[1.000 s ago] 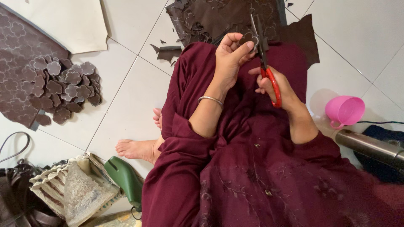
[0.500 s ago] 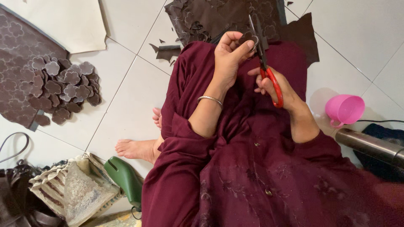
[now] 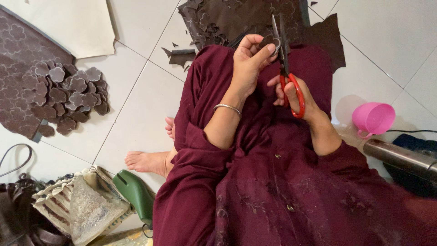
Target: The person sits on the floor cutting flower-shaped pieces from brown patterned leather using red-handled scissors, trimming around pre-marked outlines. They set each finished flower onto a growing pile of cut pieces on the floor and pick up new leather sections to continue cutting.
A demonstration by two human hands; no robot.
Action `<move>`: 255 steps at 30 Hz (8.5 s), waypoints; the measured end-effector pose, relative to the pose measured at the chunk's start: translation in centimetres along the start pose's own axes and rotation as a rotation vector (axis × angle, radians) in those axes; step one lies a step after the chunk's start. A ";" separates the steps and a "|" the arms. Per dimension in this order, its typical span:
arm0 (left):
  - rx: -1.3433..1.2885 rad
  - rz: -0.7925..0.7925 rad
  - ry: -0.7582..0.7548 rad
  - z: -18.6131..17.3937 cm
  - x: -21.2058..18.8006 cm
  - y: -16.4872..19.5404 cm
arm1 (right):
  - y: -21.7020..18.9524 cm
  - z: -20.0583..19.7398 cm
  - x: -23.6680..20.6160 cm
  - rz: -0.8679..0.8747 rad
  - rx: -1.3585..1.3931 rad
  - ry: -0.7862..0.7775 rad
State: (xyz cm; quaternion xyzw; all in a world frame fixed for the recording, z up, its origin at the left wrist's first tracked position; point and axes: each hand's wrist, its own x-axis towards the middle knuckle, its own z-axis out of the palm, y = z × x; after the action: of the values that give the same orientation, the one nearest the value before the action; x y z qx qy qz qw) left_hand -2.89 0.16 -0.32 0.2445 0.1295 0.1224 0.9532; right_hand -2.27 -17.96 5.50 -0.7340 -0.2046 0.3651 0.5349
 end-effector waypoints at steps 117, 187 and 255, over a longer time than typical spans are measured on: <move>0.130 -0.001 0.189 -1.6 1.3 -1.3 | 2.4 -2.3 0.4 0.039 0.239 0.128; 0.344 0.183 0.110 -0.3 0.1 -0.5 | 2.7 -1.0 -0.4 -0.025 -0.071 0.048; 0.239 0.018 -0.054 -1.4 0.1 -1.1 | 0.4 -2.7 -0.6 -0.025 -0.058 -0.051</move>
State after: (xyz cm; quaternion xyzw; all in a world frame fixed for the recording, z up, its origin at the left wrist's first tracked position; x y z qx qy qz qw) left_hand -3.05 -0.10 -2.10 0.3604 0.1154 0.1080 0.9193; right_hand -0.64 -20.26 5.79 -0.7371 -0.2376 0.3708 0.5126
